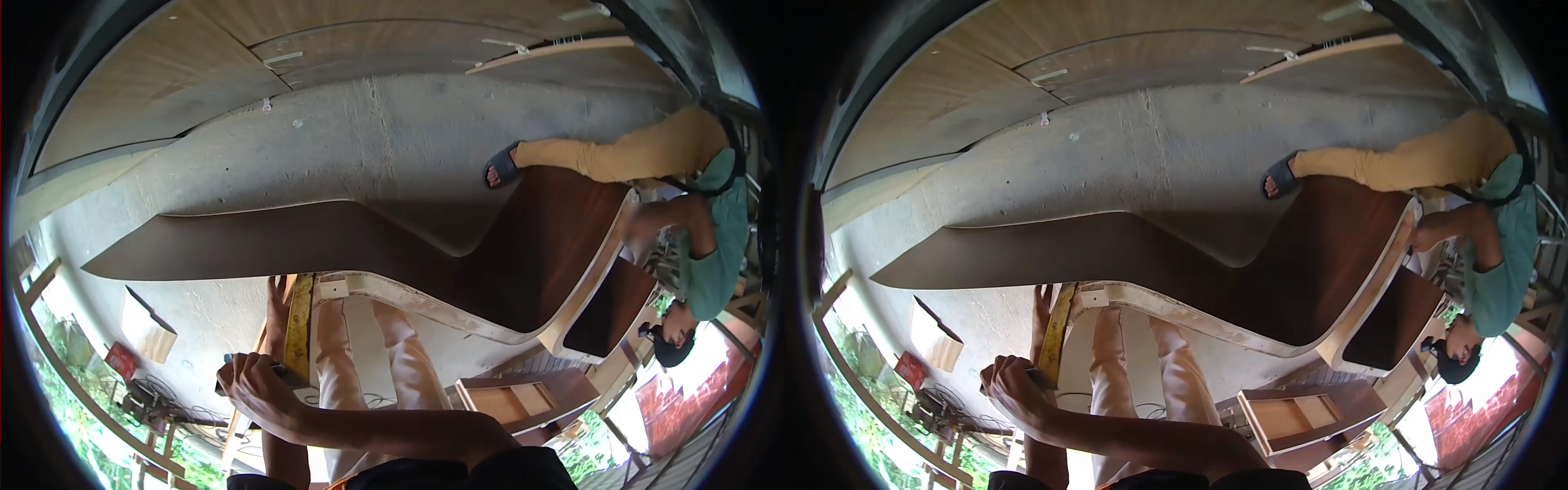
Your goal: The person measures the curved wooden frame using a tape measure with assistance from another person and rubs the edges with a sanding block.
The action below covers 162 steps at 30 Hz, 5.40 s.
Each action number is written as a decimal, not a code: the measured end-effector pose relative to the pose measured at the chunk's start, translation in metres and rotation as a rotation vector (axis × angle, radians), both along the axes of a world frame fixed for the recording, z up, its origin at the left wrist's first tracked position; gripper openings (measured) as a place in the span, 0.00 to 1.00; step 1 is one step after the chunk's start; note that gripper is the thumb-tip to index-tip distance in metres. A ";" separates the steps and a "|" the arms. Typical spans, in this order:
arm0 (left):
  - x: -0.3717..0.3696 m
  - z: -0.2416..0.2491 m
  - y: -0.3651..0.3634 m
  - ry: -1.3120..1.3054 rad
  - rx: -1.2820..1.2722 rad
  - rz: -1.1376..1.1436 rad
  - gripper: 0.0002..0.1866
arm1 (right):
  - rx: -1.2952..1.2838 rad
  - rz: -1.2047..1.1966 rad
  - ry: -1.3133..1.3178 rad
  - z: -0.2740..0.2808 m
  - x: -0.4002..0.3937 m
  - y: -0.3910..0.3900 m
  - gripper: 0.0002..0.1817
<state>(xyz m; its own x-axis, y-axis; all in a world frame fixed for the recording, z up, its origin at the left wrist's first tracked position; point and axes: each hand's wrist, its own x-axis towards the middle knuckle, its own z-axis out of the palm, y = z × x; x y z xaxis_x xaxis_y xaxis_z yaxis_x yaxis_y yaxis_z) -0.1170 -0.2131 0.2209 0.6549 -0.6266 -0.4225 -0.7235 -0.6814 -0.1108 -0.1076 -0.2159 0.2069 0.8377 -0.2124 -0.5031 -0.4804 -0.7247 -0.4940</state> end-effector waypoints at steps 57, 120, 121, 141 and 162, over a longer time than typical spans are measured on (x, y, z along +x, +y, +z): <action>0.183 -0.249 0.026 1.558 -0.994 1.300 0.32 | -0.138 -0.195 0.220 -0.107 0.086 -0.022 0.16; 0.187 -0.256 -0.008 1.591 -0.913 1.394 0.41 | -0.214 -0.006 0.048 0.061 0.071 -0.029 0.25; 0.186 -0.259 -0.007 1.626 -0.897 1.397 0.54 | -0.175 -0.060 0.049 0.060 0.070 -0.029 0.25; 0.185 -0.248 0.005 1.599 -0.949 1.423 0.29 | -0.016 -0.243 0.105 0.060 0.068 -0.022 0.22; 0.184 -0.244 0.003 1.543 -0.920 1.424 0.30 | -0.172 -0.129 -0.081 0.004 0.067 -0.029 0.22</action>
